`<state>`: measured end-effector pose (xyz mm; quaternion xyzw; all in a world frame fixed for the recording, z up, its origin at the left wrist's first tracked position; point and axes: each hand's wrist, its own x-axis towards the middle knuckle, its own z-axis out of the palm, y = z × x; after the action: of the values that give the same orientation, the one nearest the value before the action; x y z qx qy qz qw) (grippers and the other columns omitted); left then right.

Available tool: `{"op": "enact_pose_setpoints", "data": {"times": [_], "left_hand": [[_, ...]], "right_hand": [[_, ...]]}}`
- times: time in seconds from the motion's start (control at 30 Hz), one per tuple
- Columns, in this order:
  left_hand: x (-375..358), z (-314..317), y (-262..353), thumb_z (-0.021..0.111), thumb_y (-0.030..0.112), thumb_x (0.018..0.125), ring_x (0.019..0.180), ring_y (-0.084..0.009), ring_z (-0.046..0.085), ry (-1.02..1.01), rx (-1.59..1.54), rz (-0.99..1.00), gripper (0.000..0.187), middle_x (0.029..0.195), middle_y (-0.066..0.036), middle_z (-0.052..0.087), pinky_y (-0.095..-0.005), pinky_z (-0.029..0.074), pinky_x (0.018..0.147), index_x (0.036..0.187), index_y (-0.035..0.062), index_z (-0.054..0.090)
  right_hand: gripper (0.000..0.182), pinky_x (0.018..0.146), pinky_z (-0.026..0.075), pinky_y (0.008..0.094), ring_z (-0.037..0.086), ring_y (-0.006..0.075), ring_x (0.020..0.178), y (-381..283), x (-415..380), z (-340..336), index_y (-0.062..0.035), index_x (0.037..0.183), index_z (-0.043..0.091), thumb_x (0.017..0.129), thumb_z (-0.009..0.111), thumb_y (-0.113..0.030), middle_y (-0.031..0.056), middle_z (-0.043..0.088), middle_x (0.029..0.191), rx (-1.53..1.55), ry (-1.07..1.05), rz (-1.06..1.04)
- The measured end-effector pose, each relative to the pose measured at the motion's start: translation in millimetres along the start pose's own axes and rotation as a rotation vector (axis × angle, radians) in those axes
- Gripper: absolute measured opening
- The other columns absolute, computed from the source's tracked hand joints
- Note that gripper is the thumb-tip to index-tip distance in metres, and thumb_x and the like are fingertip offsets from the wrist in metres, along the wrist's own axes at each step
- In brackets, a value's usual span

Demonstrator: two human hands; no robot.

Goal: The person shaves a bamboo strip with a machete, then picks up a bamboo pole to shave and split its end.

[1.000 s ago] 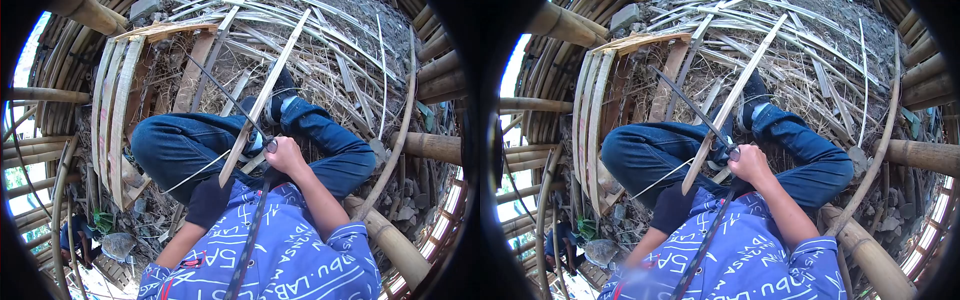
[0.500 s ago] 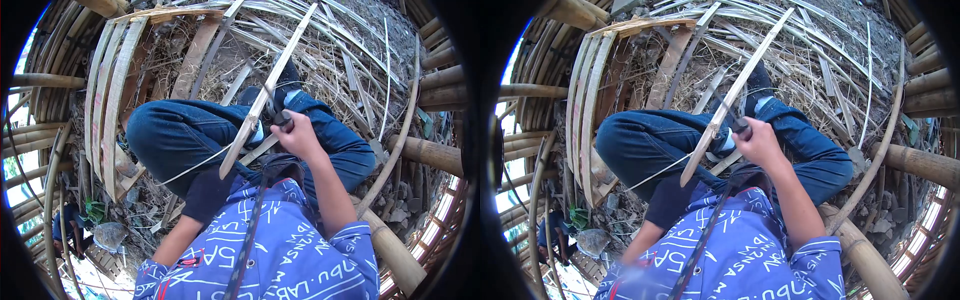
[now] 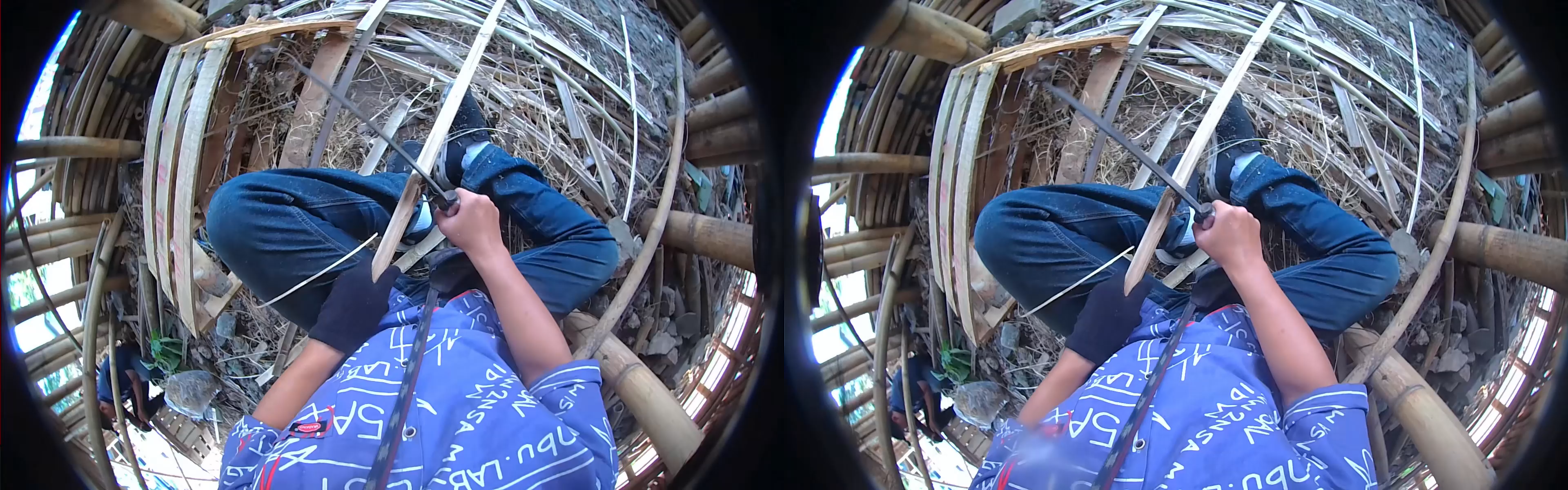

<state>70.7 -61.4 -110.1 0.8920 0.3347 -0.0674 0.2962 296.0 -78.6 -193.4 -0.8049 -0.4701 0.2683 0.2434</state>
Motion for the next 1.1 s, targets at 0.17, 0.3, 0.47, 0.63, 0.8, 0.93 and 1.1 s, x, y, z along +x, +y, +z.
{"op": "enact_pose_setpoints", "data": {"times": [0.17,0.3,0.47,0.63,0.8,0.93,1.1], "left_hand": [[-1,-1,1,0.065,0.006,0.07,0.073,-0.035,0.061,-0.073,0.088,-0.006,0.04,0.089,-0.021,0.056,-0.0435,0.048,0.061,0.11,0.0052,0.058],[-1,3,-3,0.065,0.006,0.07,0.076,-0.0364,0.061,-0.045,-0.074,-0.1,0.039,0.092,-0.022,0.057,-0.0436,0.049,0.064,0.109,0.0055,0.06],[-3,0,-2,0.064,0.006,0.07,0.076,-0.037,0.061,-0.086,0.017,-0.007,0.038,0.094,-0.022,0.056,-0.0429,0.05,0.065,0.107,0.0051,0.061],[-2,1,-1,0.061,0.005,0.071,0.074,-0.0368,0.061,-0.08,0.029,-0.019,0.037,0.088,-0.022,0.056,-0.0441,0.049,0.063,0.107,0.0062,0.061],[-2,1,0,0.06,0.004,0.07,0.073,-0.036,0.06,-0.13,-0.021,-0.106,0.038,0.085,-0.022,0.056,-0.0443,0.048,0.061,0.108,0.0072,0.062],[-3,1,-1,0.061,0.004,0.07,0.072,-0.0356,0.06,-0.119,0.053,-0.052,0.037,0.084,-0.021,0.056,-0.044,0.047,0.061,0.107,0.0075,0.062],[1,-1,-1,0.061,0.003,0.069,0.071,-0.035,0.061,-0.162,0.074,-0.07,0.037,0.083,-0.02,0.056,-0.043,0.048,0.06,0.105,0.0074,0.062]], "right_hand": [[0.012,0.063,0.052,0.0455,0.064,0.0368,0.066,14,17,4,-0.0034,0.068,0.06,0.066,0.06,-0.015,0.0211,0.062,0.067,-0.276,0.014,-0.079],[0.015,0.064,0.053,0.0442,0.065,0.0358,0.069,17,23,6,-0.0048,0.072,0.061,0.063,0.064,-0.017,0.0199,0.064,0.071,-0.31,-0.04,-0.039],[0.015,0.064,0.053,0.0446,0.065,0.0358,0.068,25,27,14,-0.0067,0.071,0.06,0.064,0.065,-0.02,0.0185,0.064,0.07,-0.288,-0.012,-0.055],[0.019,0.061,0.053,0.0453,0.065,0.0348,0.066,35,37,17,-0.008,0.072,0.058,0.063,0.066,-0.023,0.0168,0.063,0.068,-0.325,0.002,-0.121],[0.011,0.062,0.051,0.0477,0.063,0.0361,0.067,40,44,17,-0.0099,0.069,0.055,0.064,0.062,-0.017,0.0155,0.062,0.066,-0.32,0.0,-0.145],[0.012,0.062,0.051,0.0466,0.063,0.0349,0.068,44,48,18,-0.0109,0.071,0.057,0.063,0.063,-0.017,0.0146,0.062,0.066,-0.331,0.011,-0.177],[0.014,0.062,0.052,0.0452,0.063,0.0341,0.068,43,50,19,-0.011,0.074,0.059,0.063,0.064,-0.019,0.0139,0.063,0.067,-0.365,0.039,-0.158]]}}
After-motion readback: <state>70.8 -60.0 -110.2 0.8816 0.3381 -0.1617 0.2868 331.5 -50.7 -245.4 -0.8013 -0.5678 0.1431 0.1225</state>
